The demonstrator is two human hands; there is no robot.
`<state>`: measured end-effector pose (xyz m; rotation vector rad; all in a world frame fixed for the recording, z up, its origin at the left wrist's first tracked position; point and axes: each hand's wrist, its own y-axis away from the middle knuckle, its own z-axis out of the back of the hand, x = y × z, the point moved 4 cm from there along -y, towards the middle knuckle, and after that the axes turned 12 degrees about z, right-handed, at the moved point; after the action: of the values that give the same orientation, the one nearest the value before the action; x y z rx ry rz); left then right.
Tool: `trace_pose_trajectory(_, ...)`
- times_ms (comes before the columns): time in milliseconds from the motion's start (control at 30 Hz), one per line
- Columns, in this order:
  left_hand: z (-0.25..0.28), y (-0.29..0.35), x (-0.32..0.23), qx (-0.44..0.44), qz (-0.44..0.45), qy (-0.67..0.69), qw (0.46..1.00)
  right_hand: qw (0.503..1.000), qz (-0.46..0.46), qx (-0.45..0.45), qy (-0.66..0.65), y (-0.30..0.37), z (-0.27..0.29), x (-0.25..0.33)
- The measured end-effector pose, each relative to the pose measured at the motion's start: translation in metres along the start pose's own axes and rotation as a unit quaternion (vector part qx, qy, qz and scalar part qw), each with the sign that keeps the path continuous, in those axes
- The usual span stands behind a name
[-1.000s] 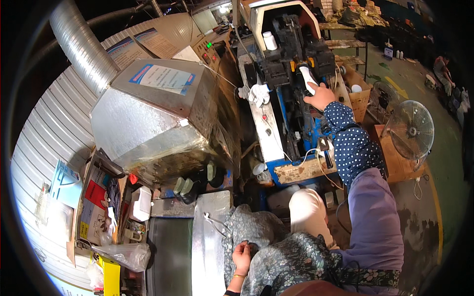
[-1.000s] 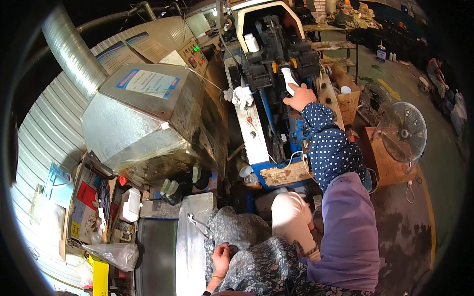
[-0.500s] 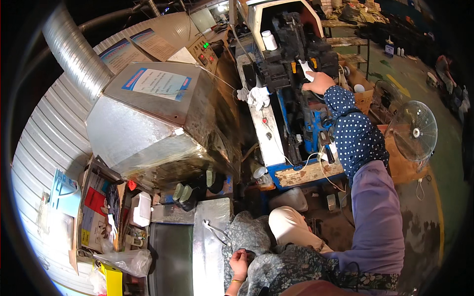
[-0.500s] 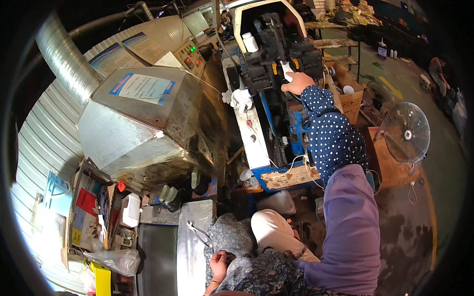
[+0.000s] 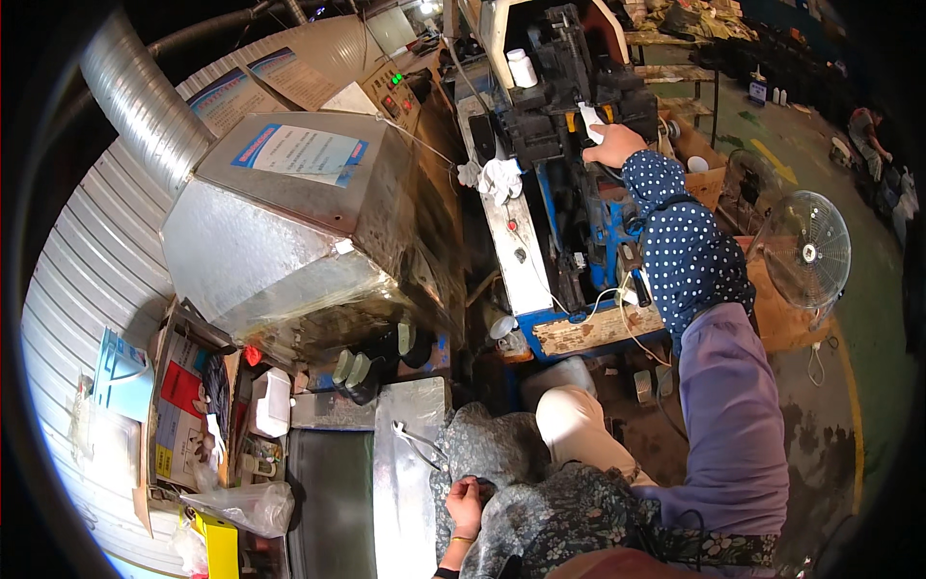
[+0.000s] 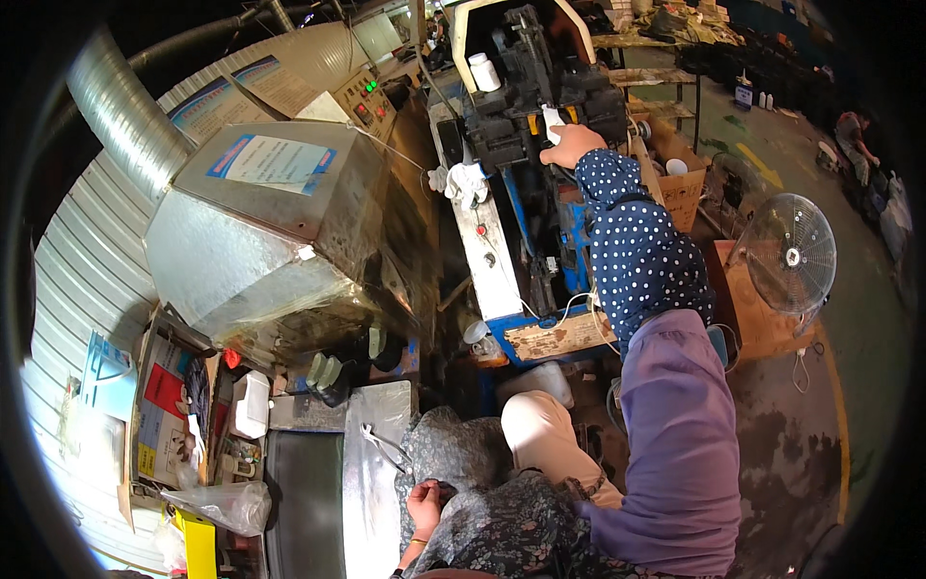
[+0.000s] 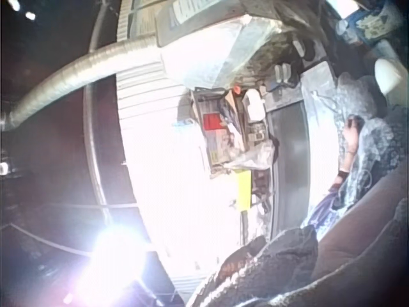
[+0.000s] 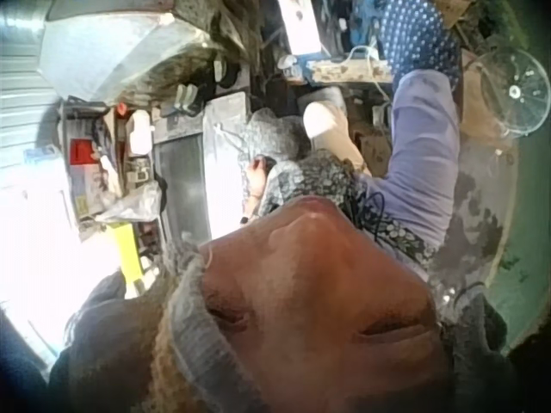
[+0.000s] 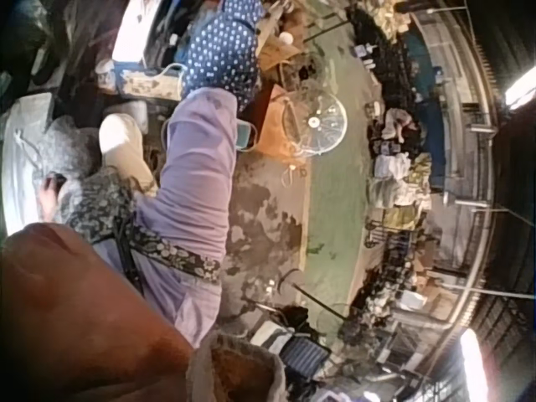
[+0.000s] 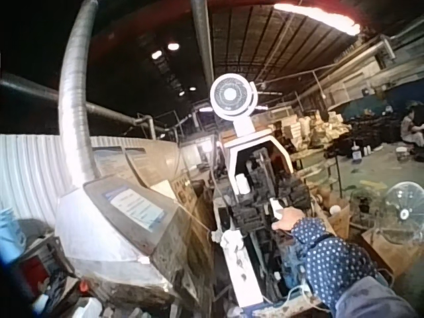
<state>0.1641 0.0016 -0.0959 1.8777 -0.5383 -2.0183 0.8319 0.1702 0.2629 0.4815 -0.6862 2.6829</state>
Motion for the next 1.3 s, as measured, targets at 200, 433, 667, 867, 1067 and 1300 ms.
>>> trace_pose_trajectory(200,0.001,-0.002,-0.002,0.005,0.006,-0.02,1.0,1.0,-0.004,-0.003,-0.006,0.0,0.0,-0.001)
trace_pose_trajectory(433,0.001,-0.006,0.005,0.008,0.0,0.02,1.0,1.0,-0.008,-0.016,0.012,0.004,-0.004,-0.001)
trace_pose_trajectory(667,-0.001,0.003,-0.006,-0.002,0.007,-0.024,1.0,1.0,-0.014,-0.017,0.021,-0.002,0.004,0.004)
trace_pose_trajectory(867,0.0,-0.004,0.0,-0.007,-0.007,-0.014,1.0,0.998,-0.019,0.013,0.054,-0.006,0.014,0.012)
trace_pose_trajectory(1067,0.003,-0.007,0.006,-0.019,0.011,-0.016,1.0,0.997,-0.044,-0.004,0.057,-0.001,0.015,0.017)
trace_pose_trajectory(1300,-0.002,0.005,-0.003,0.0,-0.026,0.0,1.0,0.986,-0.149,-0.009,0.071,0.003,0.01,0.013)
